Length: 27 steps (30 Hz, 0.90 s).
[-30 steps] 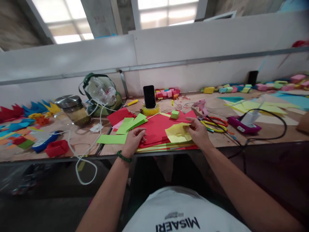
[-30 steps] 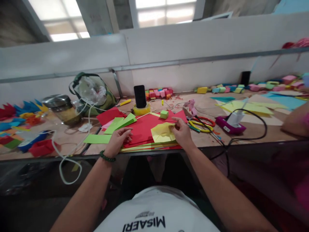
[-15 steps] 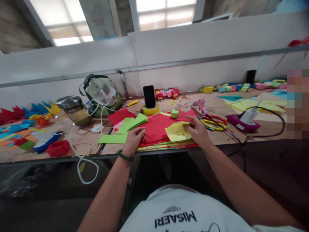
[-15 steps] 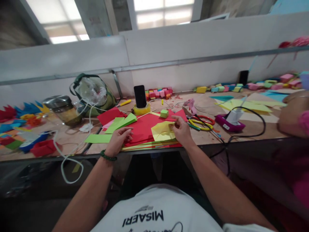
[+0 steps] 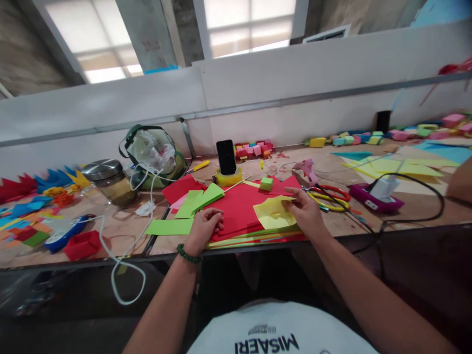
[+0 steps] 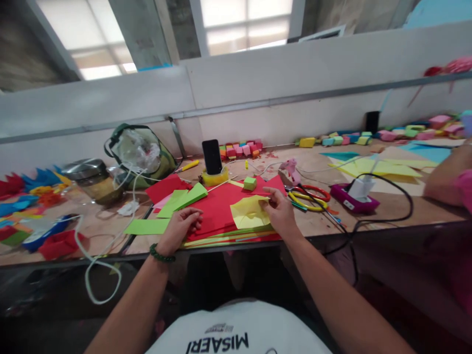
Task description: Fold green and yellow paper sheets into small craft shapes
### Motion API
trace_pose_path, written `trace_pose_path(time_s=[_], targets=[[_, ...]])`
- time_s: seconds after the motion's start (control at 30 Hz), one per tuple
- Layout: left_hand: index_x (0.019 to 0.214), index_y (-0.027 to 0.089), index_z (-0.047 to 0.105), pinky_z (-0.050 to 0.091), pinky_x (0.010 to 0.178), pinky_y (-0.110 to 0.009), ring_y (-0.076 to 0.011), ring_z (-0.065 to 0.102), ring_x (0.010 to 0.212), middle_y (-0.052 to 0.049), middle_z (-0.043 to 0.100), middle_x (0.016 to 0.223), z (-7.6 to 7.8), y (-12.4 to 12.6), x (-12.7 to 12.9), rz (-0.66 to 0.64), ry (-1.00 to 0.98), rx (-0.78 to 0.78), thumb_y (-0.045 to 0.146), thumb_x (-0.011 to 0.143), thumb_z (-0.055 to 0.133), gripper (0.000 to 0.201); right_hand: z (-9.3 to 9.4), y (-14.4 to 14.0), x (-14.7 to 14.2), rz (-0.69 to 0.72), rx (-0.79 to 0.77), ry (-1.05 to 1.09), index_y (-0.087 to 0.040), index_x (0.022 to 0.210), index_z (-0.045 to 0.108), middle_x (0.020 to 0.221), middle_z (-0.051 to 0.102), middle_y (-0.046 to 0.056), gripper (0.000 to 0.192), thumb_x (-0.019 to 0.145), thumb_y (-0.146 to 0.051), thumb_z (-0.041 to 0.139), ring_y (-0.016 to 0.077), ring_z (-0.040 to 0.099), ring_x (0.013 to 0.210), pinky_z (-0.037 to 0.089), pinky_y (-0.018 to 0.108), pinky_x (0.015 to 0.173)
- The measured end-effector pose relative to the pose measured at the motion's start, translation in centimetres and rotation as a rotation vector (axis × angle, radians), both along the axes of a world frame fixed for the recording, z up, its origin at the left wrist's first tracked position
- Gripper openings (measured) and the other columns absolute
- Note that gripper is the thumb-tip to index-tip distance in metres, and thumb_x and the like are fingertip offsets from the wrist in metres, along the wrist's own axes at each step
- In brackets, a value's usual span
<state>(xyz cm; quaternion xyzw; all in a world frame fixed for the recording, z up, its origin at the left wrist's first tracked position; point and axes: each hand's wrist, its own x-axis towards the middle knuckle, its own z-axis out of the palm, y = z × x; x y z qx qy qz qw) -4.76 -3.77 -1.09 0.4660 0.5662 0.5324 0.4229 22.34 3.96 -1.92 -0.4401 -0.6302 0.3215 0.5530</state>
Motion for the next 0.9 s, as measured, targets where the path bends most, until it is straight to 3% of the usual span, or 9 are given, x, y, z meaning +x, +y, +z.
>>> trace_pose_path(time_s=[0.37,0.57,0.9], targets=[[0.085,0.011,0.066,0.043,0.048,-0.019,-0.0090,0.059,0.052,-0.003,0.066,0.069,0.36,-0.87,0.07,-0.009,0.026,0.014,0.037,0.066,0.069,0.033,-0.26,-0.35,0.19,0.056,-0.106,0.149,-0.018,0.105,0.062,0.064,0.055,-0.003,0.045,0.063,-0.031,0.070,0.0114,0.048,0.055,0.034,0.022,0.048],[0.085,0.010,0.066,0.045,0.049,-0.018,-0.0085,0.059,0.053,-0.003,0.066,0.070,0.18,-0.80,-0.11,-0.007,0.030,0.044,0.039,0.068,0.068,0.033,-0.32,0.07,0.14,0.060,-0.090,0.210,-0.019,0.105,0.062,0.062,0.052,-0.005,0.046,0.061,-0.031,0.070,0.0110,0.047,0.054,0.035,0.023,0.049],[0.083,0.016,0.066,0.045,0.051,-0.016,-0.0061,0.059,0.055,0.001,0.065,0.070,0.21,-0.88,-0.16,-0.003,0.010,0.029,0.028,0.077,0.062,0.014,-0.48,0.37,0.42,0.071,-0.117,0.237,-0.021,0.100,0.062,0.061,0.050,-0.004,0.037,0.064,-0.027,0.070,0.0118,0.044,0.055,0.032,0.026,0.049]])
